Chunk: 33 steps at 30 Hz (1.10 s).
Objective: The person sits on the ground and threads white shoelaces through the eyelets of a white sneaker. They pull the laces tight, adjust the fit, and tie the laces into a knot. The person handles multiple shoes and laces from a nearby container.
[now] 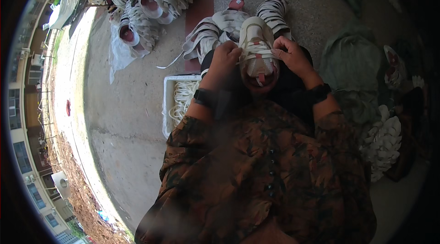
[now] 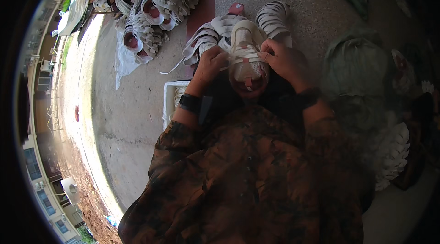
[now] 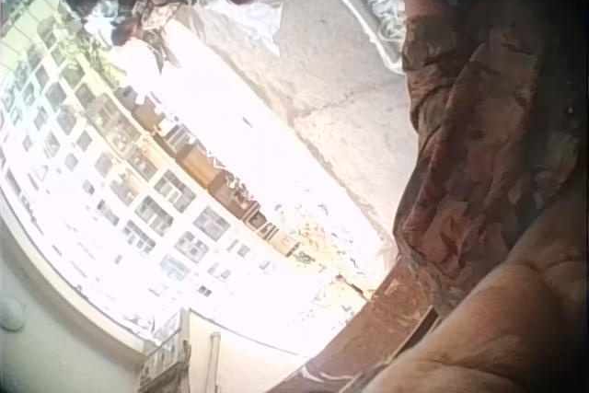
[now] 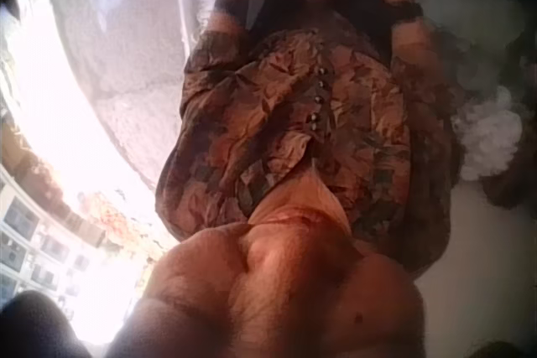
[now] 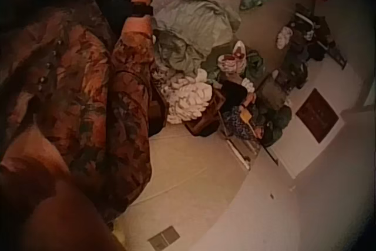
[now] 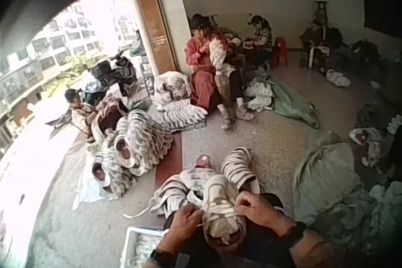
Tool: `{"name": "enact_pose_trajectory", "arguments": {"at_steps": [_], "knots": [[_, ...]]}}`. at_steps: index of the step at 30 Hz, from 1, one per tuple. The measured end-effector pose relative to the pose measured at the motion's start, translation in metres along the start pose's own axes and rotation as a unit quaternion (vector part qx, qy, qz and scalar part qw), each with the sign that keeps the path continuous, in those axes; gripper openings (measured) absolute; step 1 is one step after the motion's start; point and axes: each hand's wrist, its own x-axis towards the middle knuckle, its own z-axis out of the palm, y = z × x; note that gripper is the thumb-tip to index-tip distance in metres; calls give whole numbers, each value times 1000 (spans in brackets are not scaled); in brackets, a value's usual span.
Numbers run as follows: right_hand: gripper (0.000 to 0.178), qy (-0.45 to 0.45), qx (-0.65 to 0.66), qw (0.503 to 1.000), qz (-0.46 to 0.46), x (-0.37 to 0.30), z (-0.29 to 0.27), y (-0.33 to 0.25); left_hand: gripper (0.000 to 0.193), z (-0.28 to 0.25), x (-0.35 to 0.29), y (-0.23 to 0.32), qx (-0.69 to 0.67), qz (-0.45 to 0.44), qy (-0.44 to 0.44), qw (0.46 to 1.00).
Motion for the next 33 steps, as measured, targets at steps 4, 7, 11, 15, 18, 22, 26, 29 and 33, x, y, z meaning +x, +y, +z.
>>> {"name": "enact_pose_trajectory", "arguments": {"at_steps": [4,7,11,15,18,22,26,29,33], "knots": [[16,-2,-129,992,-12,-12,-9,-20,20,10,-9,-14,-28,73,45,996],[3,39,21,999,-24,-16,-21,-3,16,9,-12,-14,-130,-1,79,988],[3,169,182,964,91,-47,-80,1,14,-34,-42,-31,-345,-78,126,927],[5,151,96,983,47,-63,-96,42,18,-40,-49,-60,-268,-61,103,956],[18,70,-87,994,16,-49,-65,12,24,-25,-50,-30,65,11,118,991],[47,40,-247,956,-155,-36,-5,-43,39,11,-43,15,179,181,120,959],[57,40,-278,952,-122,-27,29,-37,28,40,-20,11,251,167,115,947],[56,21,-283,953,-108,-15,22,-33,29,34,1,6,239,117,95,959],[44,-14,-316,945,-78,-9,13,-54,30,24,1,17,251,134,77,956]]}}
